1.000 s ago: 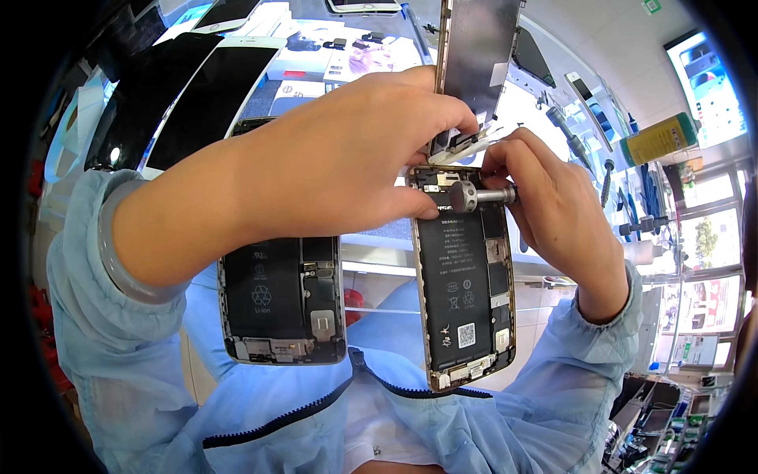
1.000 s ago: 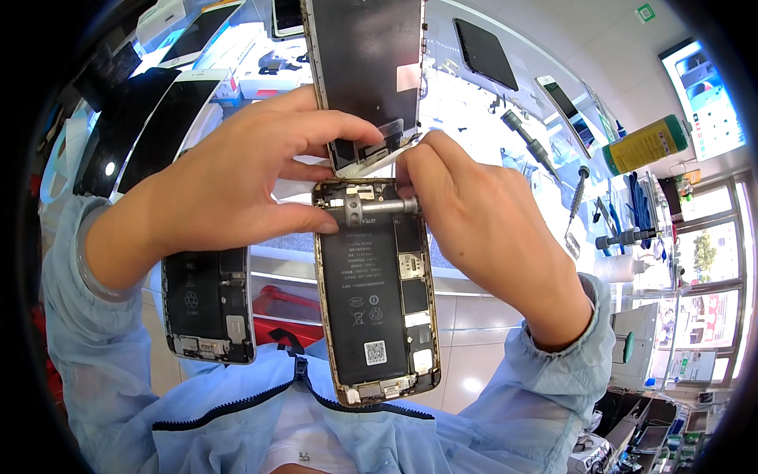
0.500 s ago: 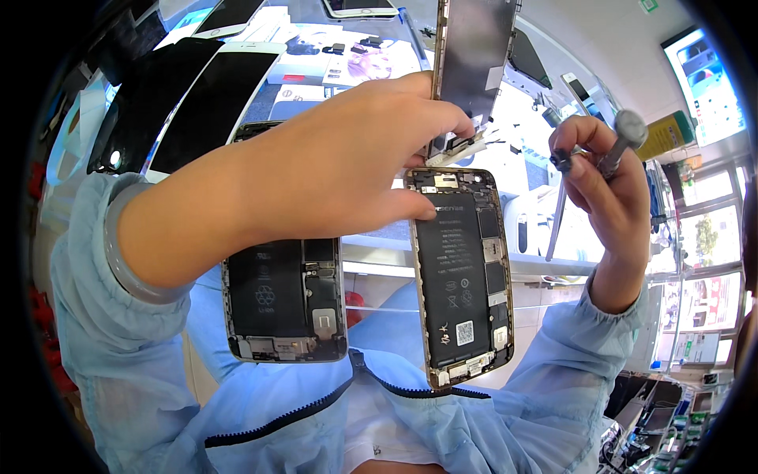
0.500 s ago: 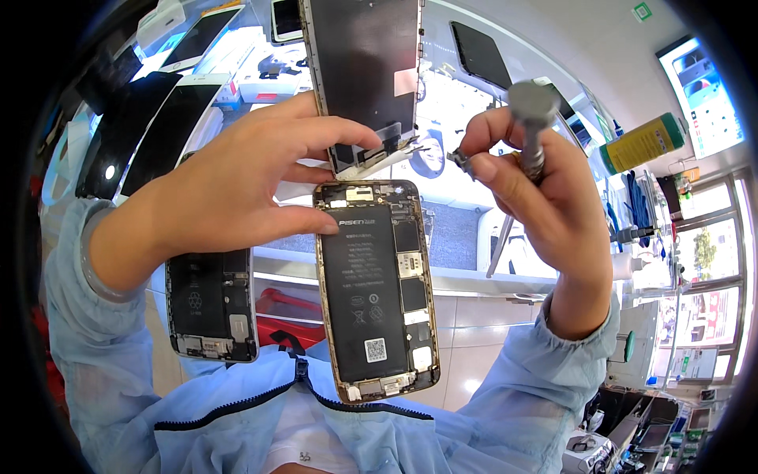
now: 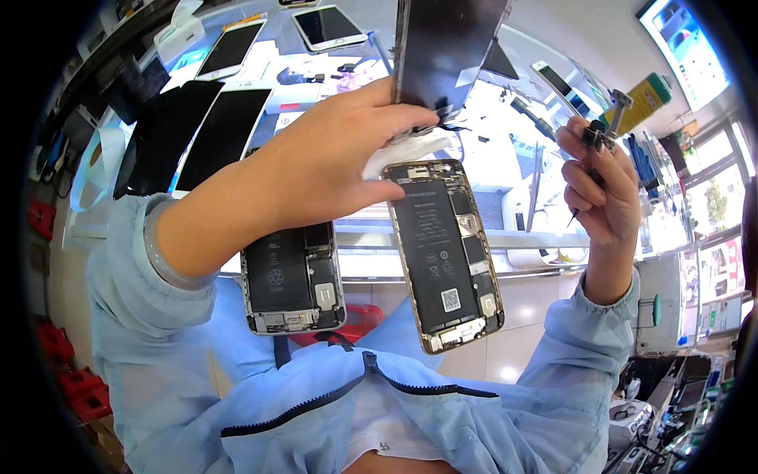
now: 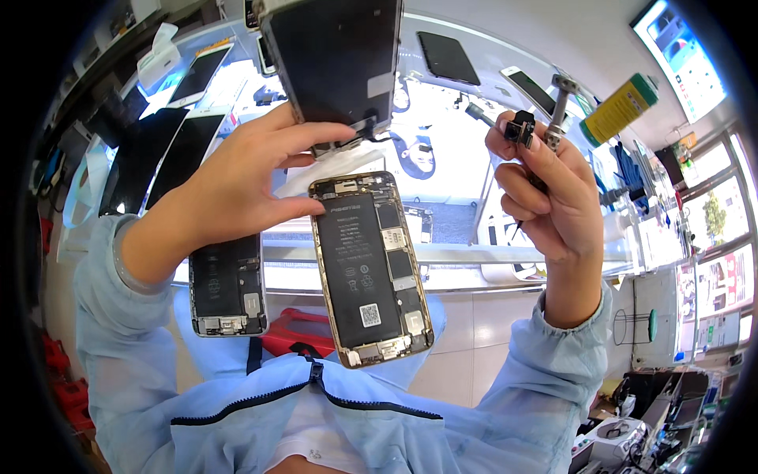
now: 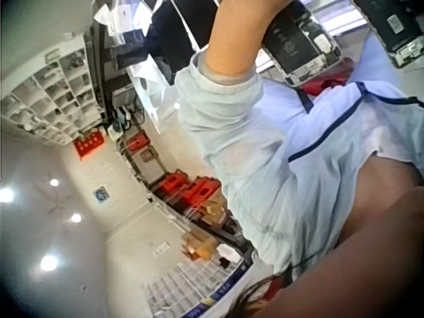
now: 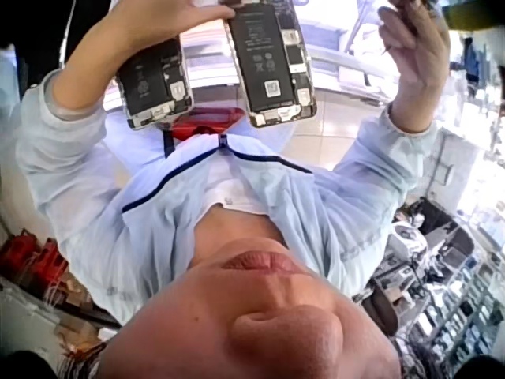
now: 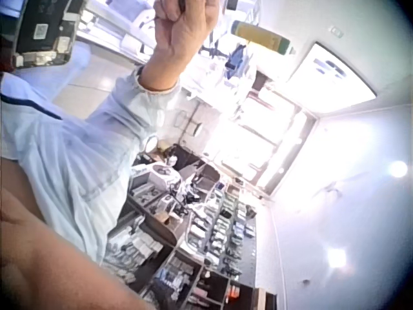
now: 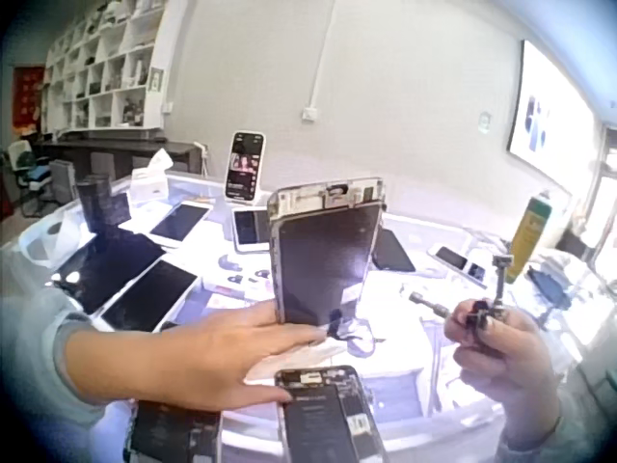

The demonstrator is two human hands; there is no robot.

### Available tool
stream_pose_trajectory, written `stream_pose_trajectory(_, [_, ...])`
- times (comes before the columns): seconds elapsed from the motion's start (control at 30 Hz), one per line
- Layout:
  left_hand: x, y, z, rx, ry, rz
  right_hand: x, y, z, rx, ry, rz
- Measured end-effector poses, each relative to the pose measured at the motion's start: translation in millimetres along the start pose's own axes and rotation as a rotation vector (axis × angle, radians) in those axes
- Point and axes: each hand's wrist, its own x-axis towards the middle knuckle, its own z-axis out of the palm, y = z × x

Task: The person uses a prying tool to open a white smartphone and then uses a screwdriver to remove screws and a camera module from the internal chassis. The removed camera is briefly inspected before the clip ends.

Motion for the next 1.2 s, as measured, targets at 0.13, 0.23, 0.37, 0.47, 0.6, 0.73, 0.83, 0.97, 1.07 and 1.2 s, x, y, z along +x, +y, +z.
stream_pose_trajectory(0.13, [-2.0,3.0,-5.4,0.113,-0.073,0.093,-18.4,-1.4,-3.1,0.159,0.061,-0.024])
stream_pose_trajectory(0.23, [-3.5,13.7,-5.8,0.179,-0.137,0.134,-34.1,-0.6,-3.1,0.272,0.035,-0.020])
stream_pose_trajectory(0.37, [-6.1,21.7,-0.8,0.320,-0.153,0.275,-56.2,9.9,7.4,0.395,-0.009,-0.079])
stream_pose_trajectory(0.47, [-7.6,32.0,0.4,0.351,-0.232,0.229,-75.7,21.8,21.9,0.456,-0.071,-0.137])
stream_pose_trajectory(0.6, [-13.5,29.9,1.9,0.436,-0.277,0.296,-88.6,35.3,41.9,0.557,-0.163,-0.175])
stream_pose_trajectory(0.73, [-13.4,33.5,1.8,0.490,-0.337,0.299,-96.2,37.9,62.7,0.539,-0.117,-0.193])
stream_pose_trajectory(0.83, [-14.9,35.2,1.7,0.509,-0.344,0.301,-99.1,41.4,66.5,0.484,-0.165,-0.242])
stream_pose_trajectory(0.97, [-15.2,34.8,4.8,0.516,-0.287,0.336,-103.3,40.8,74.7,0.426,-0.111,-0.261])
stream_pose_trajectory(1.07, [-15.4,28.9,6.7,0.570,-0.241,0.323,-104.0,41.7,78.6,0.432,-0.089,-0.258])
stream_pose_trajectory(1.2, [-12.9,27.7,7.3,0.546,-0.214,0.328,-105.6,44.5,80.3,0.443,-0.076,-0.270])
